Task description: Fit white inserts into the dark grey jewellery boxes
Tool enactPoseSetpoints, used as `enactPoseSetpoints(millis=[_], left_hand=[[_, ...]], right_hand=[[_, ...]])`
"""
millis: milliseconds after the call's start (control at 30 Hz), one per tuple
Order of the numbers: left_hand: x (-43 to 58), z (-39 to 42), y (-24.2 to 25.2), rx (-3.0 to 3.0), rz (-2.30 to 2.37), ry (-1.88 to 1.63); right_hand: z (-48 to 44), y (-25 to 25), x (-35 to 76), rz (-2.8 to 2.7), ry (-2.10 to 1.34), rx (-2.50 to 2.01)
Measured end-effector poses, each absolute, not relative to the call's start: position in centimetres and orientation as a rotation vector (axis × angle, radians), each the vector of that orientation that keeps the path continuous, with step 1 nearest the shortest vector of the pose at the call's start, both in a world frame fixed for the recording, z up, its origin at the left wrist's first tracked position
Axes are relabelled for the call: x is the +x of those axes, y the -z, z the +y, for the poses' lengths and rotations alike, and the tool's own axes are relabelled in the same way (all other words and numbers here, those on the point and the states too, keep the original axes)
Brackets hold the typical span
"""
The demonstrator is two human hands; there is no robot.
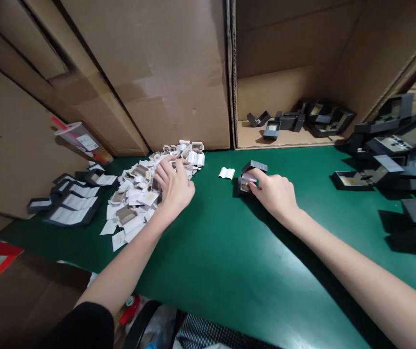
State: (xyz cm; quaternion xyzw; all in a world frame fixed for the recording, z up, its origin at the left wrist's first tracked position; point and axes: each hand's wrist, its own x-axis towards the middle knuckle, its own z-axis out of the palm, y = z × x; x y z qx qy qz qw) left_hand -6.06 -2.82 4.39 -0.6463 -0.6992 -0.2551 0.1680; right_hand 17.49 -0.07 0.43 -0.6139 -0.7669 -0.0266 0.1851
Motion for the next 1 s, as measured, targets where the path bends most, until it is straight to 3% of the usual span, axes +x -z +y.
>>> enactPoseSetpoints(millis=[267,567,1000], left_hand=[[-7.9,-2.0,-4.0,-1.792,-2.076,0.642],[-6.4,-2.5,-4.2,-1.967,-1.829,0.761],[-7.2,-2.1,-3.4,-1.852,-2.005,0.619]], right_hand=[[0.8,-2.2,18.3,-2.353,0.241,-1.833],[1.2,-2.5,18.3,-2.439,0.284,-1.814],[0.8,-2.7,18.0,-2.428,0.253,-1.882]])
